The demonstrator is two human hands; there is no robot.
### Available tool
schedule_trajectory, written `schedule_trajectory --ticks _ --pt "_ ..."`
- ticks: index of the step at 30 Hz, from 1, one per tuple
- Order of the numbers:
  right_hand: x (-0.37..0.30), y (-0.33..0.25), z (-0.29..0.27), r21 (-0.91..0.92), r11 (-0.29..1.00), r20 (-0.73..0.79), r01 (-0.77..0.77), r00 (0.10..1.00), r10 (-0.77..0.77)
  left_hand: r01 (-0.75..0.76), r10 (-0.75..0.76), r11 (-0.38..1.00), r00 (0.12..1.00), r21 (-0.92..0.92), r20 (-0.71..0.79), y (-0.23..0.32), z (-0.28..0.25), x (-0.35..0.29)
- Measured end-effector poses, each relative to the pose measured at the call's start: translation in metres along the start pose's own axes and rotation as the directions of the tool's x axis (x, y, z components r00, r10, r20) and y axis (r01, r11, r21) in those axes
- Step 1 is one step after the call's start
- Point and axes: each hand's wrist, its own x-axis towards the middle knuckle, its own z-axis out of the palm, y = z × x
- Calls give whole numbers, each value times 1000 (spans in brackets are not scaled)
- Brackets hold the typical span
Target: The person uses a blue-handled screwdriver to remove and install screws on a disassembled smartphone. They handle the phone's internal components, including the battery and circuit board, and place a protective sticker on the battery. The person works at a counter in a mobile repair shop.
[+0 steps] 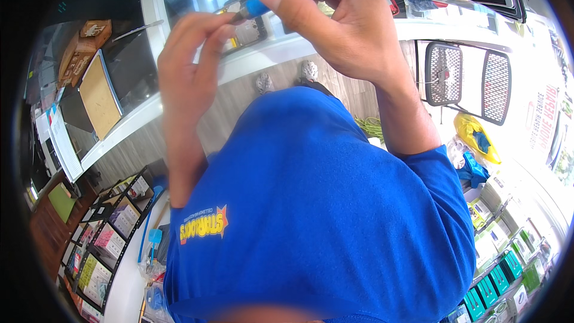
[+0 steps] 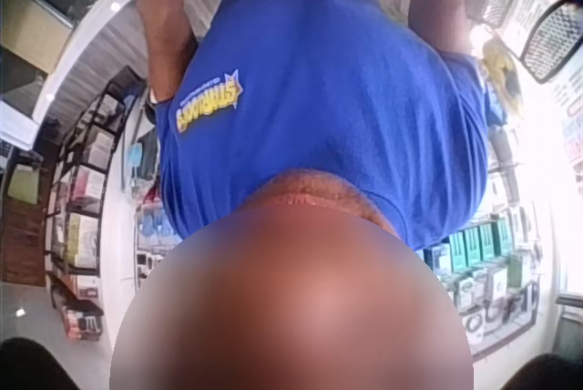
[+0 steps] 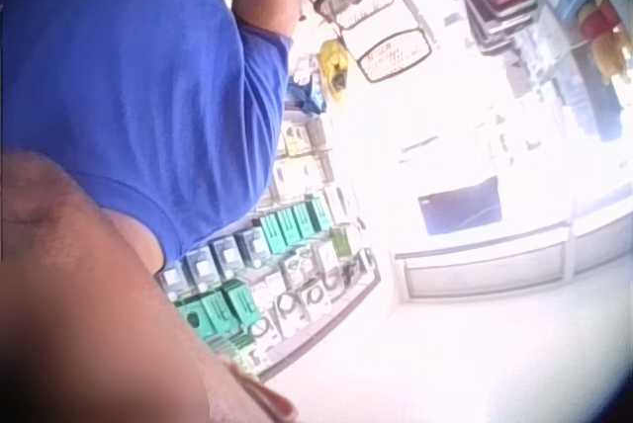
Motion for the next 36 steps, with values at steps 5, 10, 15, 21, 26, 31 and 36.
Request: schedule_trajectory --ticks 5,10,15,21,26,31,36 --pt "2 7 1 68 996 -8 61 998 -61 6 -6 1000 1000 -5 -2 1 0 1" --pt "1 6 0 66 998 -7 19 1000 -18 16 -16 1000 1000 -3 -1 2 1 1" --pt "0 -1 -1 -60 997 -6 45 999 -46 20 -20 1000 1000 1 -3 1 3 1" --pt "2 -2 1 -72 997 6 35 999 -35 27 -27 999 1000 -22 -1 -1 4 0" --pt "-1 0 -1 -108 992 1 73 997 -73 -26 26 1000 999 -16 -29 -6 8 3" --pt "11 3 -1 -261 926 86 272 962 -259 -94 98 992 994 89 -39 -15 8 7" --pt "7 -12 6 -307 950 59 54 998 -37 -95 89 983 995 157 40 -20 11 6"
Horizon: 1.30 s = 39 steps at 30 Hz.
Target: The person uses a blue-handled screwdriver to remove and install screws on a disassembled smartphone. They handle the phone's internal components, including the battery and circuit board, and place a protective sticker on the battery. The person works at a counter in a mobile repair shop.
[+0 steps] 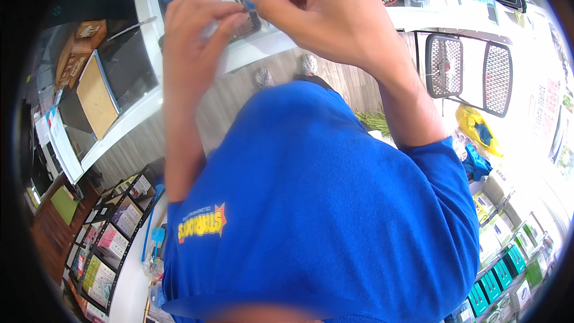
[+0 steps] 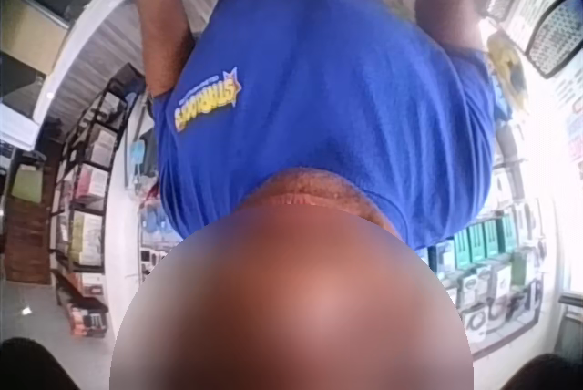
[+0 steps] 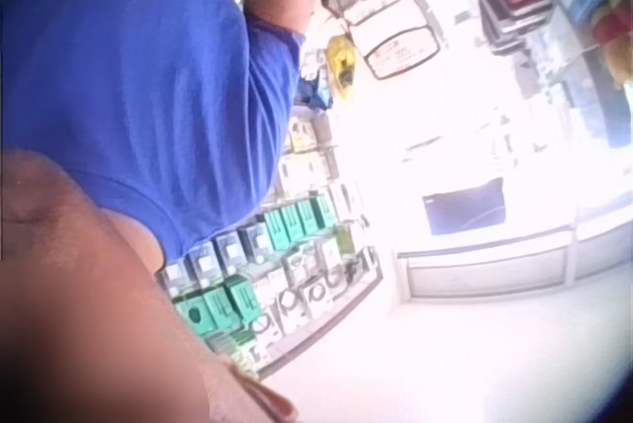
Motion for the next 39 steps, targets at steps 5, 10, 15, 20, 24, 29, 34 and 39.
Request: schedule_trajectory --ticks 5,10,15,20,24,29,34,39 --pt "11 -10 6 -50 999 17 -22 1000 23 8 -9 999 998 31 59 -2 2 -5" --pt "13 -18 5 -131 982 76 -139 986 149 24 -27 999 994 22 105 -2 1 -11" --pt "15 -24 7 -169 976 109 -138 981 158 34 -41 998 989 52 144 -4 1 -14" --pt "15 -23 9 -165 976 108 -141 981 160 45 -53 997 987 58 150 -4 0 -14" --pt "12 -14 10 -163 982 109 -95 988 114 38 -46 998 990 56 135 -4 1 -14" --pt "15 -10 15 -141 990 116 20 993 -4 45 -51 998 991 50 127 -3 -2 -14" --pt "9 -26 13 -248 967 116 61 993 -33 65 -77 986 994 152 76 -5 -9 -19" --pt "17 -28 14 -250 967 156 49 988 -10 70 -80 982 995 175 54 -13 -8 -24"
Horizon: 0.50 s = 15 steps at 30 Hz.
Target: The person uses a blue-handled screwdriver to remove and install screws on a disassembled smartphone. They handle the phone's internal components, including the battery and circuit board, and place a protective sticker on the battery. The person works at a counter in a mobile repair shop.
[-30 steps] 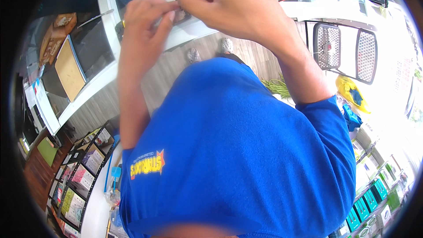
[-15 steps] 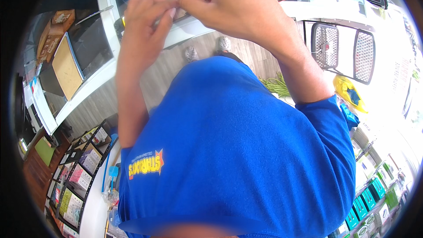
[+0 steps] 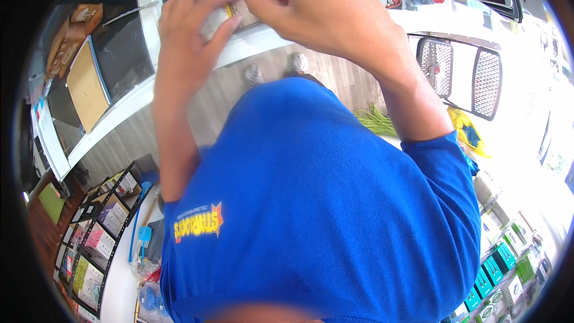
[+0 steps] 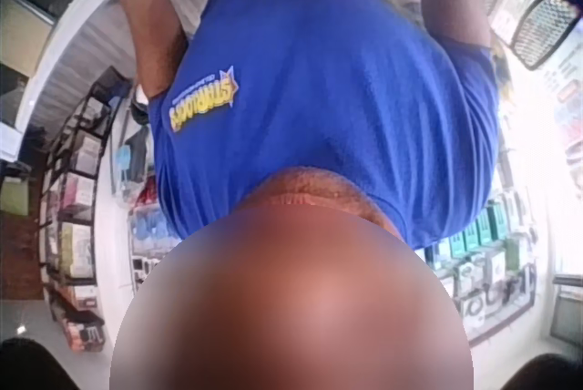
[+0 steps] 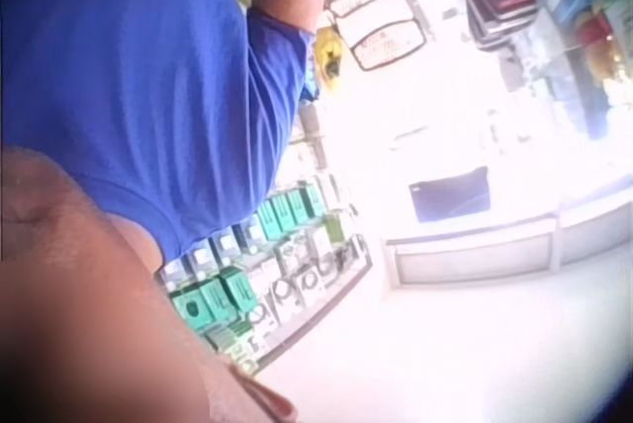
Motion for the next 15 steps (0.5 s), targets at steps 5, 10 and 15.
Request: schedule_trajectory --ticks 5,10,15 --pt "3 -4 0 -23 999 19 -33 999 33 -20 20 1000 999 -15 -30 -2 4 -2" --pt "9 -11 -2 -47 983 59 -175 982 178 -25 24 999 999 -24 -47 -1 3 -1" --pt "10 -14 0 -70 978 49 -194 979 198 -33 33 999 999 -14 -33 -1 1 0"
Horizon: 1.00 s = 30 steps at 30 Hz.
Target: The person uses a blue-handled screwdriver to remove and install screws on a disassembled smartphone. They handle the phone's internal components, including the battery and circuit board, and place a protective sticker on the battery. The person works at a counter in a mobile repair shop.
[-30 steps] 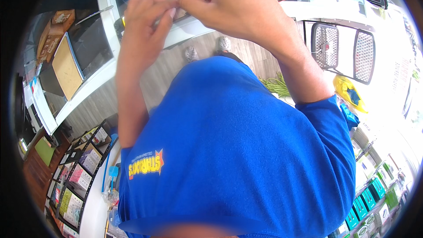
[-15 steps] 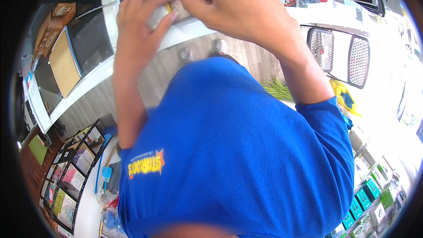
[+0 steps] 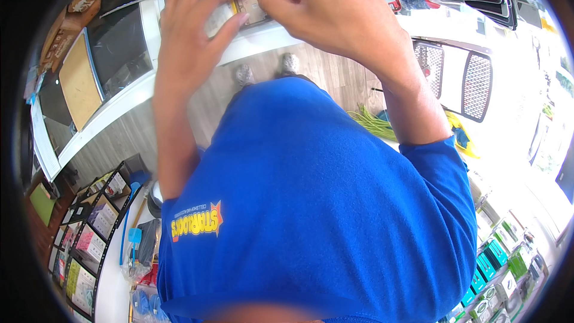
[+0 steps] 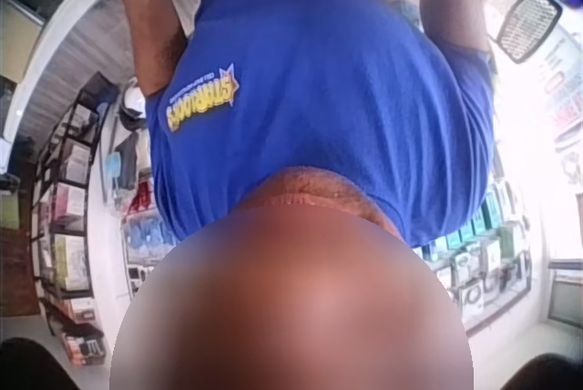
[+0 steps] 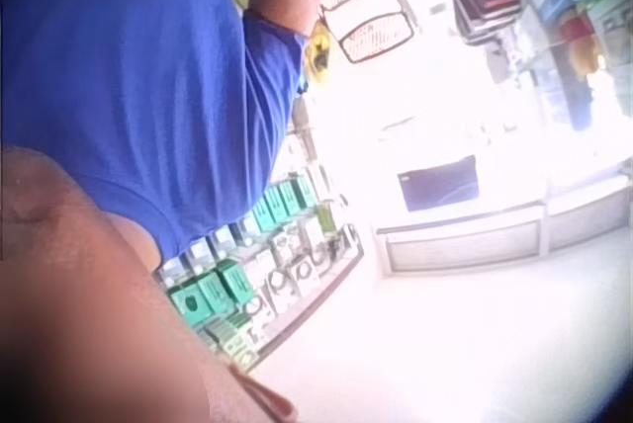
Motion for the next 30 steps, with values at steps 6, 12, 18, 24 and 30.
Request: schedule_trajectory --ticks 6,12,18,24,30 --pt "-4 -3 2 -57 995 -53 80 995 -83 17 -17 1000 1000 5 -10 0 2 -2" --pt "-3 -1 1 -65 994 -50 83 995 -87 34 -34 999 999 11 -11 0 3 -4" --pt "-6 0 3 -107 985 -78 137 986 -145 25 -25 1000 1000 12 -10 0 3 -3" --pt "-1 5 0 -8 999 -12 50 999 -50 18 -18 1000 1000 12 -8 -2 3 -3" --pt "-3 11 -2 9 999 5 33 999 -33 -4 4 1000 1000 17 -21 -5 5 -3"
